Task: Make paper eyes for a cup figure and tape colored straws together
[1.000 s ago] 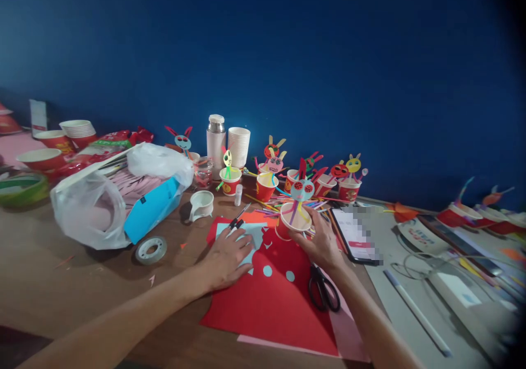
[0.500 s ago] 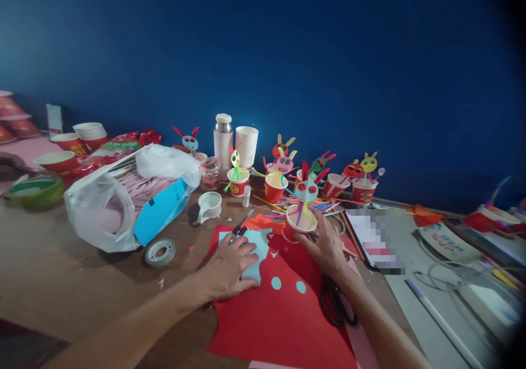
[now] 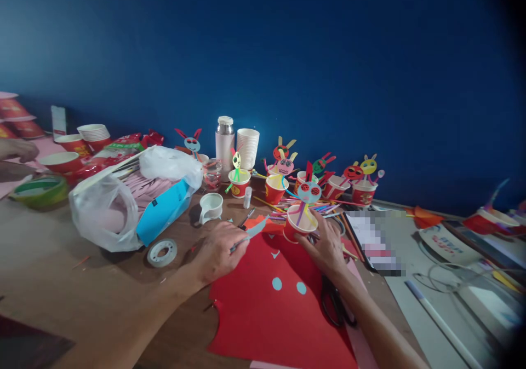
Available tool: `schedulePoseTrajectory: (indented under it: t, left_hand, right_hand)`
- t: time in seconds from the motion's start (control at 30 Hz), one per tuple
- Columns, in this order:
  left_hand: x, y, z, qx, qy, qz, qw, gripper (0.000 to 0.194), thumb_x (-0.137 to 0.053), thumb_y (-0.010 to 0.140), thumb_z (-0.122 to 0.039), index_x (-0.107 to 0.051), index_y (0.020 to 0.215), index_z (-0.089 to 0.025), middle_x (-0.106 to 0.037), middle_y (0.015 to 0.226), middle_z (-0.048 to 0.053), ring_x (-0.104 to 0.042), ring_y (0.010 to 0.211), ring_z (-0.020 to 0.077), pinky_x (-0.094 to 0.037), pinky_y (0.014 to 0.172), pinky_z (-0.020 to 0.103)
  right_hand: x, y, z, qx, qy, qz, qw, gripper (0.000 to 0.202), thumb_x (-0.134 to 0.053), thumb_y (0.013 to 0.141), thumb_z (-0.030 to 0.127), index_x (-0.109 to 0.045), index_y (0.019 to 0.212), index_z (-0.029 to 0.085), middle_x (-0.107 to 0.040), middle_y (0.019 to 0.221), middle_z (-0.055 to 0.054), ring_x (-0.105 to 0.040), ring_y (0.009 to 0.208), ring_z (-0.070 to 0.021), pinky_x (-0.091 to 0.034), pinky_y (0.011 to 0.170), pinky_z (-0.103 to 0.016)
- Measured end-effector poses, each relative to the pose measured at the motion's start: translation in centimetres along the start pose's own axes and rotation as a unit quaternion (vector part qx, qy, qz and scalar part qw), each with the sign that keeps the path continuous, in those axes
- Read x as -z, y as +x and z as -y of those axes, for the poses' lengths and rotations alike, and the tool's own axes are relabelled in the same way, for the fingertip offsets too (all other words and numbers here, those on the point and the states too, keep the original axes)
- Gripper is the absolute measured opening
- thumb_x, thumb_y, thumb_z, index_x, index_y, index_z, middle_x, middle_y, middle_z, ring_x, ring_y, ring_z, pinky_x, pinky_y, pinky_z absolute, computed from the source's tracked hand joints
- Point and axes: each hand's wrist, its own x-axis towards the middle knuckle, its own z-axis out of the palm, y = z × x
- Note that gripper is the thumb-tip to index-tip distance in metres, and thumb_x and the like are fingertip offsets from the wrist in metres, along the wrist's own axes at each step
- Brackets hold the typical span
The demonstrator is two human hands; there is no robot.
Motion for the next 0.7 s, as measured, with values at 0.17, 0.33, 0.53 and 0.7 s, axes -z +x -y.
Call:
schedulePoseTrajectory:
  t: [0.17,0.33,0.53,0.7]
  left_hand:
    - [0.3,-0.2,-0.3,-0.031,-0.023,0.05,0.998,0.022,-0.043,0.082,-0.022,-0.062,0.073,-0.019,-0.061,0.067,0.003,-0.053,0.069,0.0146,-0.039,0.078,0.03]
    - [-0.6,-1.0,-0.4,-0.091,-0.048,0.143,0.984,0.014,-0.053,0.077,-0.029,-0.061,0.073,-0.018,-0.062,0.069,0.002,-0.054,0.07,0.015,-0.037,0.08,0.031]
    - [2.1,0.1,-2.6,-0.112,-0.102,0.094,0.984,0.021,-0.044,0.085,-0.026,-0.063,0.084,-0.017,-0.066,0.079,0.005,-0.058,0.076,0.0162,-0.041,0.077,0.032]
    - [7.2,-0.6,-8.2,-0.205,-0.17,0.036,0.963,0.027,-0.04,0.087,-0.035,-0.061,0.103,-0.03,-0.067,0.084,0.003,-0.061,0.083,0.0177,-0.05,0.074,0.033]
  right_hand:
    - [0.0,-0.1,-0.2,-0.002,0.0,-0.004,1.0,0.065,-0.054,0.076,0.049,-0.036,0.13,0.017,-0.058,0.111,-0.012,-0.053,0.1,-0.0282,-0.036,0.088,-0.044]
    - [0.3,-0.2,0.0,0.008,0.007,-0.013,1.0,0.067,-0.055,0.075,0.049,-0.036,0.13,0.016,-0.058,0.109,-0.013,-0.052,0.1,-0.0289,-0.037,0.087,-0.044]
    - [0.5,-0.1,0.8,0.016,0.004,-0.019,1.0,0.068,-0.054,0.075,0.05,-0.035,0.131,0.016,-0.058,0.111,-0.013,-0.053,0.098,-0.0293,-0.036,0.088,-0.047]
    - [0.2,-0.2,0.6,0.025,0.003,-0.021,0.999,0.066,-0.052,0.077,0.049,-0.035,0.13,0.015,-0.059,0.11,-0.014,-0.053,0.099,-0.0294,-0.037,0.087,-0.046]
